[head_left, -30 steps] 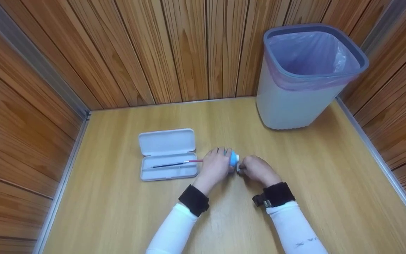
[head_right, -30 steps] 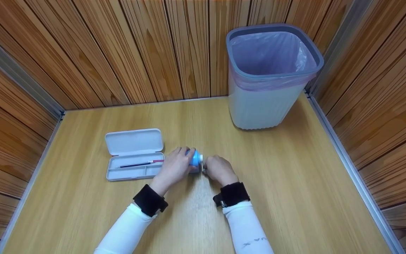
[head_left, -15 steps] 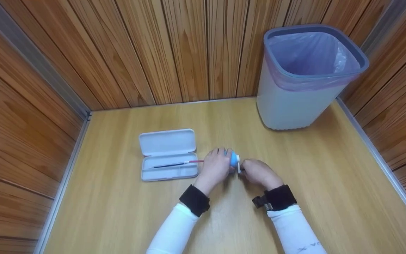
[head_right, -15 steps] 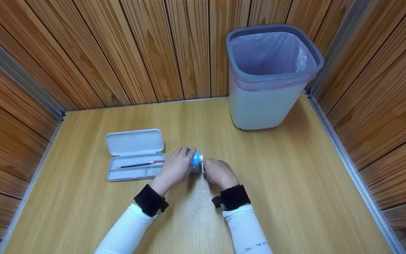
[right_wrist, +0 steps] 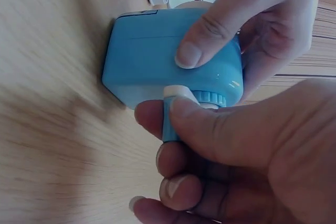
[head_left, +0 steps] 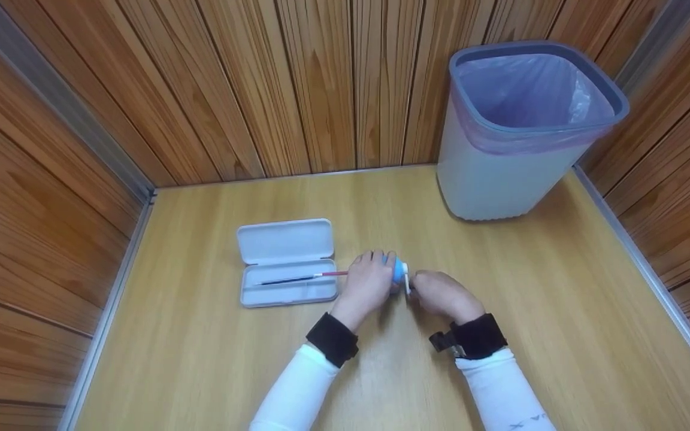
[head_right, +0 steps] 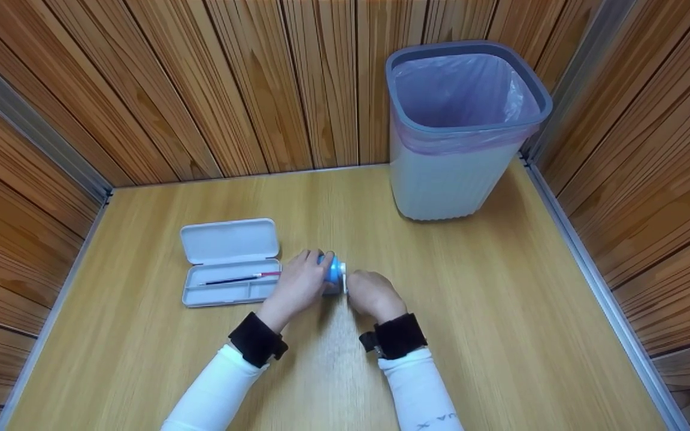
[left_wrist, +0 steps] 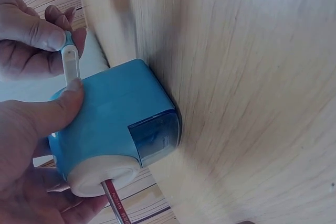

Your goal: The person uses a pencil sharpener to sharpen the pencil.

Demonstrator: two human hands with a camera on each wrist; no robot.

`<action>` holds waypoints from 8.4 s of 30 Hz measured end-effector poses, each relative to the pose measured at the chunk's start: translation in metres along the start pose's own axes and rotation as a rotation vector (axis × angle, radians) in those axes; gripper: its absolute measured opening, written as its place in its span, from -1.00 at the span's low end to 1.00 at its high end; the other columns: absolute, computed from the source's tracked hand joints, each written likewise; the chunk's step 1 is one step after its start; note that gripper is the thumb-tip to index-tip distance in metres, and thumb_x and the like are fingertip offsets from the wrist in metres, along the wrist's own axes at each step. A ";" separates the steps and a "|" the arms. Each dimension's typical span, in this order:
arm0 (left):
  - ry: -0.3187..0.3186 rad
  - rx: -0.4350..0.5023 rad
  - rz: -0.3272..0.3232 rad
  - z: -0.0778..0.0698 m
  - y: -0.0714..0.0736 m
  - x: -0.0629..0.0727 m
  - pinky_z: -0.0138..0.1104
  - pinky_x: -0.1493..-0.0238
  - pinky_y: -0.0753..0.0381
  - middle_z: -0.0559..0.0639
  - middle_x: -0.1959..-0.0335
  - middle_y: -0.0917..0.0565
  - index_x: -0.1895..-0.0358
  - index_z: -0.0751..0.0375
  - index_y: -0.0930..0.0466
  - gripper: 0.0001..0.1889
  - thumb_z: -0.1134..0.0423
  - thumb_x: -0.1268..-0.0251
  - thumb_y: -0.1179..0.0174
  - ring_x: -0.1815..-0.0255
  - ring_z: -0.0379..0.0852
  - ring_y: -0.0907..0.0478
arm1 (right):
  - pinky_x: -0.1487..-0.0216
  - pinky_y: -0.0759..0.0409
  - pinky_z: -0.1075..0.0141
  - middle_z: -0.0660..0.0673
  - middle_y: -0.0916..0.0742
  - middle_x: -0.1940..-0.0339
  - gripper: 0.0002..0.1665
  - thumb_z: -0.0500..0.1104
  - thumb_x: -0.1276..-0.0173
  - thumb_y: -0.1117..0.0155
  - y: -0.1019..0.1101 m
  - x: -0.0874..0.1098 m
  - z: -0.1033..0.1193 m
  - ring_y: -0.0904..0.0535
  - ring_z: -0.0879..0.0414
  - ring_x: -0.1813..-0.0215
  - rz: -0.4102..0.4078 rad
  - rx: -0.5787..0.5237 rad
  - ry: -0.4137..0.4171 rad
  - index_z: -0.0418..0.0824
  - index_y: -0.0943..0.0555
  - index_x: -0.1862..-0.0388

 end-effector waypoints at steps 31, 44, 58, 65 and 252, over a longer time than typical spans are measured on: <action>0.006 0.035 0.037 0.001 -0.001 -0.002 -0.09 -0.19 -0.48 0.17 -0.20 -0.53 -0.35 0.11 -0.47 -0.50 0.35 -0.34 -0.19 -0.19 0.11 -0.47 | 0.46 -0.50 0.26 -0.03 -0.60 0.47 -0.89 -0.34 -0.35 -0.25 0.026 0.005 0.012 -0.47 0.08 0.47 -0.033 0.077 0.096 -0.27 -0.68 0.19; 0.007 0.057 0.059 0.001 0.000 -0.002 -0.09 -0.25 -0.44 0.17 -0.23 -0.50 -0.37 0.15 -0.43 -0.49 0.36 -0.35 -0.17 -0.23 0.11 -0.44 | 0.37 -0.56 0.23 -0.06 -0.62 0.41 -0.86 -0.32 -0.37 -0.25 0.030 0.002 0.014 -0.51 0.07 0.40 -0.059 0.098 0.110 -0.31 -0.67 0.13; -0.021 0.028 0.047 -0.002 -0.002 -0.003 -0.11 -0.19 -0.49 0.14 -0.21 -0.51 -0.37 0.15 -0.42 -0.47 0.35 -0.32 -0.22 -0.18 0.08 -0.47 | 0.16 -0.64 0.13 -0.11 -0.67 0.29 -0.80 -0.29 -0.40 -0.24 0.046 -0.002 0.010 -0.60 -0.01 0.23 -0.142 0.085 0.125 -0.32 -0.66 0.05; -0.049 -0.008 -0.030 -0.004 0.001 -0.002 -0.17 -0.09 -0.56 0.09 -0.08 -0.57 -0.29 0.21 -0.50 -0.55 0.38 -0.33 -0.16 -0.06 0.04 -0.51 | 0.20 -0.62 0.10 -0.09 -0.64 0.35 -0.84 -0.27 -0.42 -0.22 0.046 -0.006 0.009 -0.59 -0.01 0.28 -0.167 0.117 0.148 -0.33 -0.67 0.13; 0.052 0.072 0.100 0.001 -0.008 -0.002 -0.08 -0.29 -0.41 0.13 -0.29 -0.43 -0.43 0.06 -0.36 -0.49 0.32 -0.44 -0.09 -0.30 0.08 -0.37 | 0.51 -0.39 0.25 -0.05 -0.52 0.59 -0.92 -0.36 -0.32 -0.22 0.011 -0.006 0.007 -0.41 0.06 0.54 0.033 0.082 0.022 -0.27 -0.64 0.36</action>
Point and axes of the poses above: each hand's wrist, its own x-axis away from the middle knuckle, its own y-axis out of the back of the hand, z = x × y, the point moved 6 cm from there along -x, towards the middle knuckle
